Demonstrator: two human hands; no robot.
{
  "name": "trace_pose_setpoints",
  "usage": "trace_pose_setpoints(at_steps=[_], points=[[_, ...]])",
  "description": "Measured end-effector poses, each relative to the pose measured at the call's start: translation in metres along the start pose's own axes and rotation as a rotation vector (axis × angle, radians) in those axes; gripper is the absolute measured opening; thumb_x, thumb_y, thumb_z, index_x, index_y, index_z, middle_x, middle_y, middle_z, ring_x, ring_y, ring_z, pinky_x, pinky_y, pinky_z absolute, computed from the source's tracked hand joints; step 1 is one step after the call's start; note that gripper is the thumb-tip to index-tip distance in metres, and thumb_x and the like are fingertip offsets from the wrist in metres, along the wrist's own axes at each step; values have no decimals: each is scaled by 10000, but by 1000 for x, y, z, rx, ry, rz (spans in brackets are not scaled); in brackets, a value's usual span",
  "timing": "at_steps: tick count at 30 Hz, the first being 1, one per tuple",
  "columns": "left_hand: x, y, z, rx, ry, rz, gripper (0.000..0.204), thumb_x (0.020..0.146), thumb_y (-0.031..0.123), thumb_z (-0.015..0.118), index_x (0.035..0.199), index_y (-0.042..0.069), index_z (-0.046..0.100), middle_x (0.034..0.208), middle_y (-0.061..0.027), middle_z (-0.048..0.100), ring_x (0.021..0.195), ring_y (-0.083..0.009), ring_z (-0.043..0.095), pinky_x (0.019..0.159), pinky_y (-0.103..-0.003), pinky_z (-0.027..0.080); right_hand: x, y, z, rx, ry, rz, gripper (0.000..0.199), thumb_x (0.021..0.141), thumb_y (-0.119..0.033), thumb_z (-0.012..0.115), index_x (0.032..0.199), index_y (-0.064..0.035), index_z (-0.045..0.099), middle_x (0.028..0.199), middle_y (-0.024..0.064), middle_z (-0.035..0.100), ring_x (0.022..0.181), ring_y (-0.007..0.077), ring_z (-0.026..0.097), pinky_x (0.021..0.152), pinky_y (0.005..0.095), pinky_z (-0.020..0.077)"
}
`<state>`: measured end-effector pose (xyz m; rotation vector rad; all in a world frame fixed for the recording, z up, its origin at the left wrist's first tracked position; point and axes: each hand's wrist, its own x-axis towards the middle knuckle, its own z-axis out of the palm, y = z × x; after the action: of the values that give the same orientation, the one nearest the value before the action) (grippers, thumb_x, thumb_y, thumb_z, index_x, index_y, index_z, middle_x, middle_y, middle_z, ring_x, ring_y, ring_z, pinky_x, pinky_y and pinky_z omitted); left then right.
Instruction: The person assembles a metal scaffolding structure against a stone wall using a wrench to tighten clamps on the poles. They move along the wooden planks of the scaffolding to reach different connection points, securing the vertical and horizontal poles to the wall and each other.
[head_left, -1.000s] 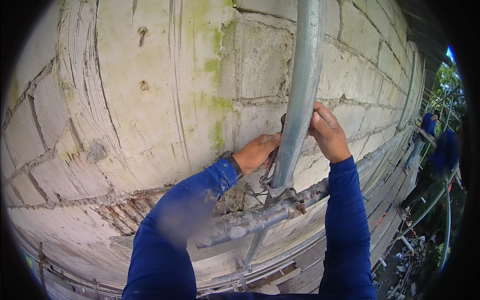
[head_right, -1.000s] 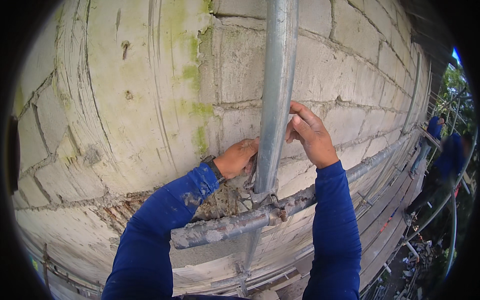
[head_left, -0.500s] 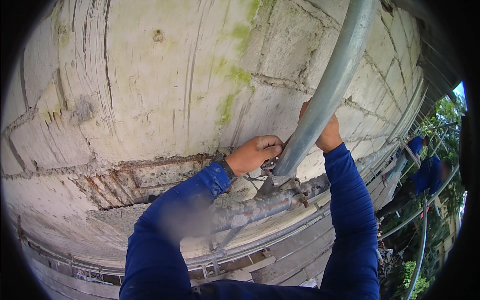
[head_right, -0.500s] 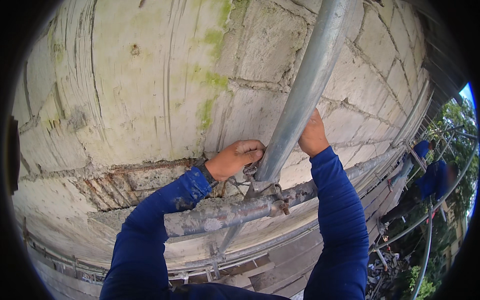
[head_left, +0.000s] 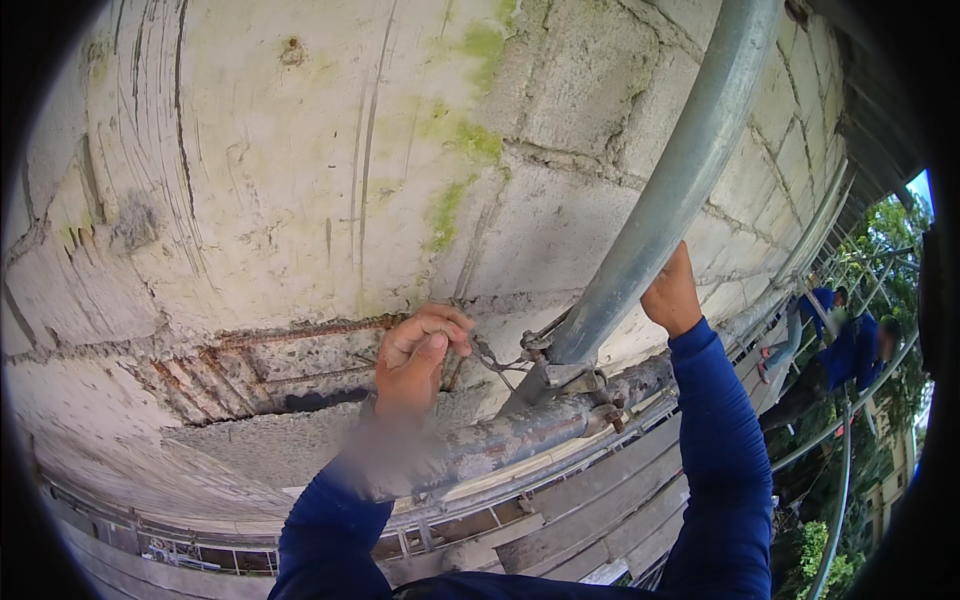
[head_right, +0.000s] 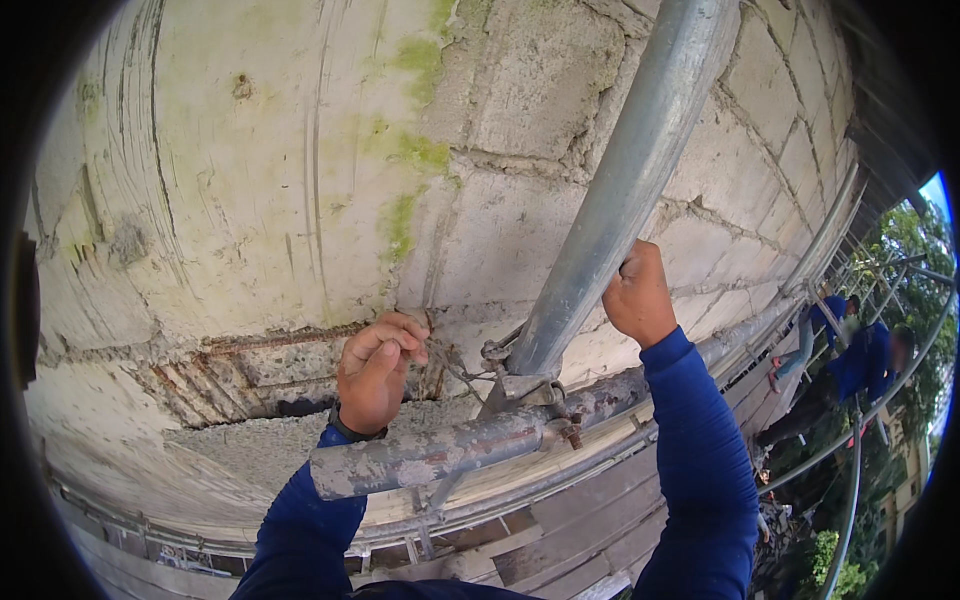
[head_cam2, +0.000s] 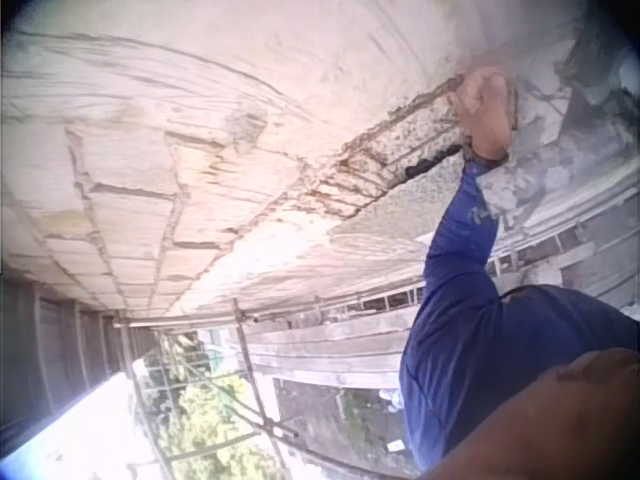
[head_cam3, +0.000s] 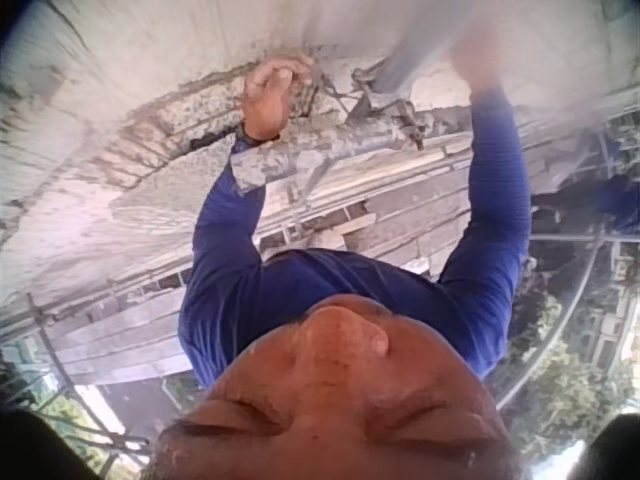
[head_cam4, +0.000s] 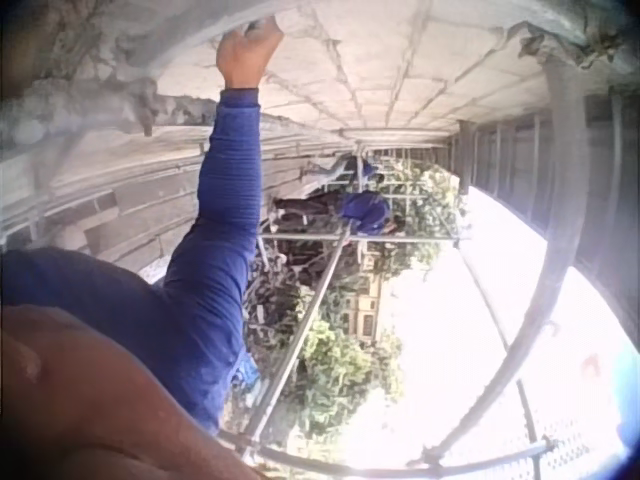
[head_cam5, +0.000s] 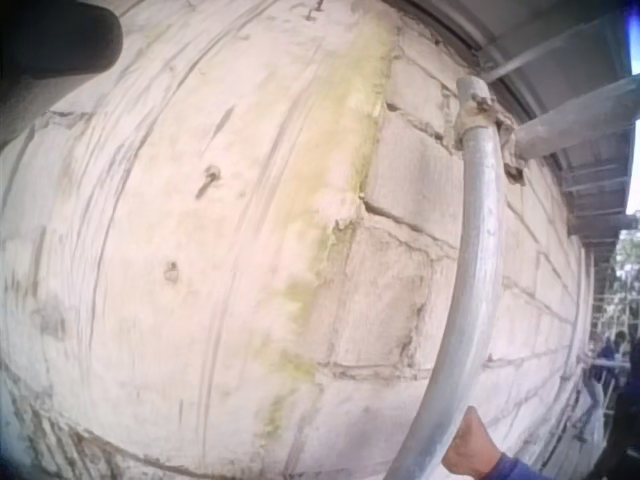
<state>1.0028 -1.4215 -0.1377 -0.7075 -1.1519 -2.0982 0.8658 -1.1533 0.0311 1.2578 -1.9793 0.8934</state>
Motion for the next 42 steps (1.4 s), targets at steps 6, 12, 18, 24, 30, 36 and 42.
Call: trace_pose_setpoints(at_steps=[6,12,18,24,30,36,42], points=[[-19,-26,-6,-746,67,-105,366,1091,338,426,1140,41,634,1155,-107,622,982,-219,554,909,-398,439,-33,50,1,22,-24,172,370,855,-49,731,1189,23,590,1081,143,630,1003,254,622,895,388,507],[-24,-19,-8,-828,115,-113,399,1108,342,383,1170,41,639,1188,-95,637,1006,-219,539,928,-398,426,-42,70,15,136,36,198,403,937,-5,666,1315,-16,528,1170,85,659,1059,183,647,858,341,564],[-35,-34,-22,-590,79,-175,353,1088,274,468,1253,13,638,1252,-132,667,1043,-229,629,944,-397,501,-36,48,13,43,-60,278,335,888,-41,716,1183,38,576,1120,135,665,1067,237,627,938,369,513],[-37,-47,-13,-679,58,-234,339,1075,236,516,1289,-3,627,1285,-143,666,1083,-240,661,963,-387,525,-34,60,3,72,-73,271,215,967,-74,650,1160,8,603,1050,80,665,996,183,642,894,322,523],[-42,-59,-21,-732,20,-216,333,1083,233,511,1287,-7,619,1281,-143,665,1080,-231,658,969,-409,533,-23,80,12,-66,-197,243,108,1022,-154,630,1011,-64,572,872,-15,532,841,100,556,809,252,491],[-55,-65,-28,-571,10,-297,316,1071,212,544,1280,-11,626,1236,-137,669,1019,-205,661,919,-382,536,-45,67,11,333,-275,675,150,1035,-181,564,1059,-44,617,881,24,629,798,124,619,706,284,526],[-36,-46,3,79,23,-414,305,1037,111,542,1297,-23,627,1160,-127,673,920,-174,667,858,-321,527,-43,51,5,111,-736,853,355,1082,-327,448,1116,-31,641,838,84,653,630,152,619,542,305,521]])
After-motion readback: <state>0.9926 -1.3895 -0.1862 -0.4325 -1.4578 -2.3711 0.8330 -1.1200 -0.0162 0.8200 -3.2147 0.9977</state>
